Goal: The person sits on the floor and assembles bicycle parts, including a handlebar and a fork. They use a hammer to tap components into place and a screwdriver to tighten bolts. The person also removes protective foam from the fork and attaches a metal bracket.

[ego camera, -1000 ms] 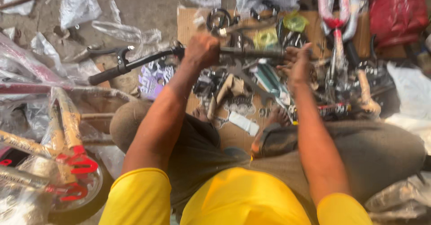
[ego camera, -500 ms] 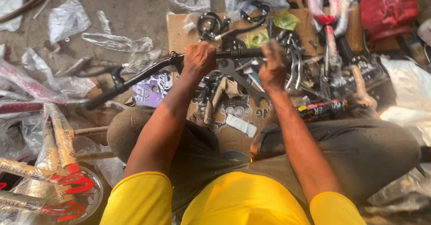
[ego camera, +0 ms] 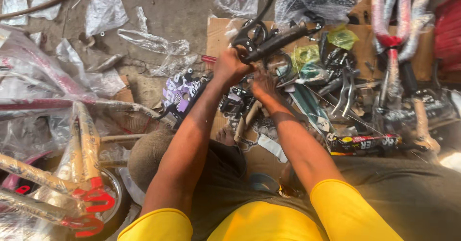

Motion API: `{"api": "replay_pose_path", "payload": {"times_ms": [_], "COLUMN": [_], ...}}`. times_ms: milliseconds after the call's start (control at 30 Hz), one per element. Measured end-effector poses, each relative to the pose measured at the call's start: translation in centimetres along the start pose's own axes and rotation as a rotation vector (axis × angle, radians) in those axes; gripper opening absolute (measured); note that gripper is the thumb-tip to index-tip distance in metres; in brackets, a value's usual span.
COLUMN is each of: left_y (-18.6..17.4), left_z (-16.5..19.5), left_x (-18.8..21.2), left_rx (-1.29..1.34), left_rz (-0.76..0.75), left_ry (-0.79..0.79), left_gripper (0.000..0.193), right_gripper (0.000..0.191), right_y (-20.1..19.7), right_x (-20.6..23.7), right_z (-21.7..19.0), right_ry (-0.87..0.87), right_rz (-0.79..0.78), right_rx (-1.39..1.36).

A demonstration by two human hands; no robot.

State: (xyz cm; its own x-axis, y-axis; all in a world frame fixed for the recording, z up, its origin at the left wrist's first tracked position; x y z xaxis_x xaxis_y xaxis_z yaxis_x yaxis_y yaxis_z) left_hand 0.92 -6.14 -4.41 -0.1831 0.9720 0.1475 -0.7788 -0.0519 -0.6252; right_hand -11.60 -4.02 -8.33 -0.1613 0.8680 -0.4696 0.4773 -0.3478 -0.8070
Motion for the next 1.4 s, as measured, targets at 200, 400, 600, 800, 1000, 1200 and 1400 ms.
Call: {"api": "replay_pose_path", "payload": {"times_ms": [200, 400, 600, 800, 1000, 1200, 1400], "left_y": [0.5, 3.6, 6.5, 6.5, 6.4, 7.7, 12.3], "left_z": [1.1, 0.4, 1.5, 4.8, 6.5, 7.6, 5.9], "left_x": [-0.9, -0.3, 1.8, 4.3, 5.8, 6.4, 4.8], "left_rx": [0.053, -0.234, -0.203, -0.119, -0.066, -0.062, -0.247], "left_rz": [-0.107, -0.092, -0.156, -0.144, -0.05, 0.182, 0.156], "left_ry": [-0.045, 0.117, 0.089, 0.104, 0.184, 0.361, 0.45], "left_gripper": [0.046, 0.039, 0.055, 0.059, 0.047, 0.027, 0.047], "right_gripper": [0.02, 0.016, 0.009, 0.021, 0.024, 0.025, 0.077], "right_y": [3.1, -5.1, -14.5, -26.2, -27.7, -21.9, -19.3], "right_x": [0.2, 0.1, 0.9, 4.1, 12.6, 21.7, 19.3], "right_z": [3.0, 8.4, 13.0, 17.1, 14.2, -3.0, 5.4], "right_ry": [0.116, 0.278, 0.522, 0.681, 1.296, 1.69, 1.254], "right_rz": [-0.442, -0.019, 0.318, 0.695, 0.433, -0.326, -0.444], "right_rx": [0.037, -0.132, -0.397, -0.856, -1.144, -1.403, -0.695]}}
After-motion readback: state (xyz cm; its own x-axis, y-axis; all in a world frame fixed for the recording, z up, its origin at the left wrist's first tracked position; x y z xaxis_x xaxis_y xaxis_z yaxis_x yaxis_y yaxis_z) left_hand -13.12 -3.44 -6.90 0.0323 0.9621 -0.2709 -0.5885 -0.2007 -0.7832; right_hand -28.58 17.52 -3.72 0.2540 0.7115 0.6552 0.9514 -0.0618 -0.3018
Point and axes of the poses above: each hand's wrist, its own x-axis away from the middle knuckle, its own y-axis out of the palm, z = x × y, the point moved 8 cm from there along -x, towards the middle knuckle, and after that the axes turned 13 degrees about z, right-handed, at the moved point
